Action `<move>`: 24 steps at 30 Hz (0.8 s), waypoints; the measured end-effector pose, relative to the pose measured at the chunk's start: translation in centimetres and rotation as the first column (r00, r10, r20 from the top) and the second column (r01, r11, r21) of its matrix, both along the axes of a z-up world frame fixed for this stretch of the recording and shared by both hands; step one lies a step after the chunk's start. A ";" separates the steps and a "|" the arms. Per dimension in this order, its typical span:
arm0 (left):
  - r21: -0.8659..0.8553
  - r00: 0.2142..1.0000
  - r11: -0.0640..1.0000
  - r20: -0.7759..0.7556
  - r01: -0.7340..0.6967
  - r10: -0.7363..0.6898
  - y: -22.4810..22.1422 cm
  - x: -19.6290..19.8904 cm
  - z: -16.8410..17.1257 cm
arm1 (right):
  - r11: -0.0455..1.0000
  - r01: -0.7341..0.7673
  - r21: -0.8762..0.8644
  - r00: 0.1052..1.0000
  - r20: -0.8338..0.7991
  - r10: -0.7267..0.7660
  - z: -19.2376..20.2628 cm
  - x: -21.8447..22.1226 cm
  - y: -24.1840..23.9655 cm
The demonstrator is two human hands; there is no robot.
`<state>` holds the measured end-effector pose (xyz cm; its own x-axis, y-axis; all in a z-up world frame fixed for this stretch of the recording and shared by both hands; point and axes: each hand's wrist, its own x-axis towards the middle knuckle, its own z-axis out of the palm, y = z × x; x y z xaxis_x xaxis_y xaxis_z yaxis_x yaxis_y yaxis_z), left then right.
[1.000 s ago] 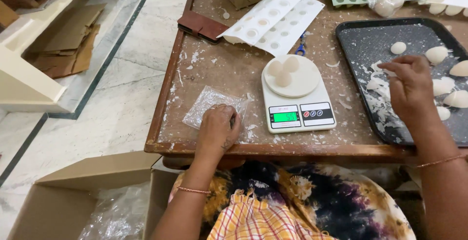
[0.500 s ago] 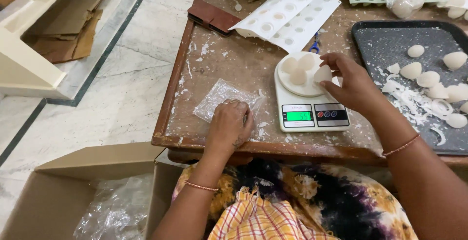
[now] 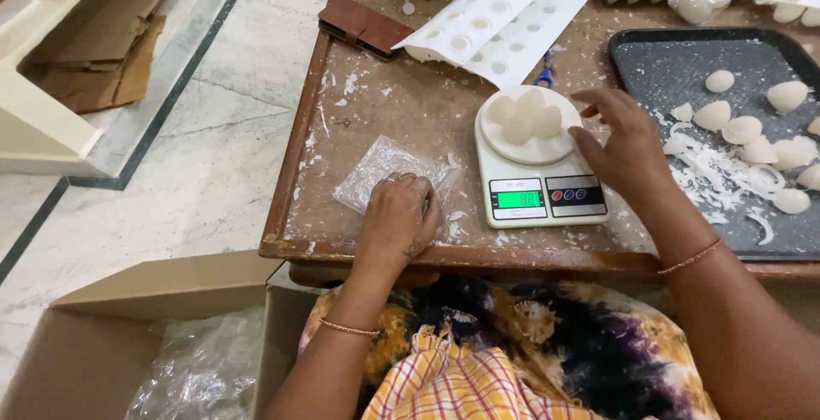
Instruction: The person places white teardrop-shaped wax pieces from a tray onto a digital scale, adding pieces until the target weight is reached, then transfers them into a clear plastic bag and seals it. The filled bag is placed into a cardboard box beside the table, and the person repeats the weighing and bagging cycle.
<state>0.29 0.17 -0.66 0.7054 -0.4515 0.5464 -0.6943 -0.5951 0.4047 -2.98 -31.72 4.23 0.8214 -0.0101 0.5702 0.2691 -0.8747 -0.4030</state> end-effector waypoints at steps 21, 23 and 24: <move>0.032 0.998 0.998 -0.035 -0.051 0.052 -0.1 -0.4 0.7 | 0.681 0.608 -0.407 0.753 0.025 -0.658 -10.0 -0.3 -22.5; 0.027 0.997 0.999 -0.056 -0.042 0.044 -0.1 -0.3 0.8 | 0.674 0.603 -0.428 0.751 0.018 -0.660 -9.6 -0.4 -21.9; 0.022 0.996 0.999 -0.079 -0.041 0.043 0.0 -0.3 0.9 | 0.671 0.591 -0.448 0.753 0.010 -0.658 -9.4 -0.3 -21.5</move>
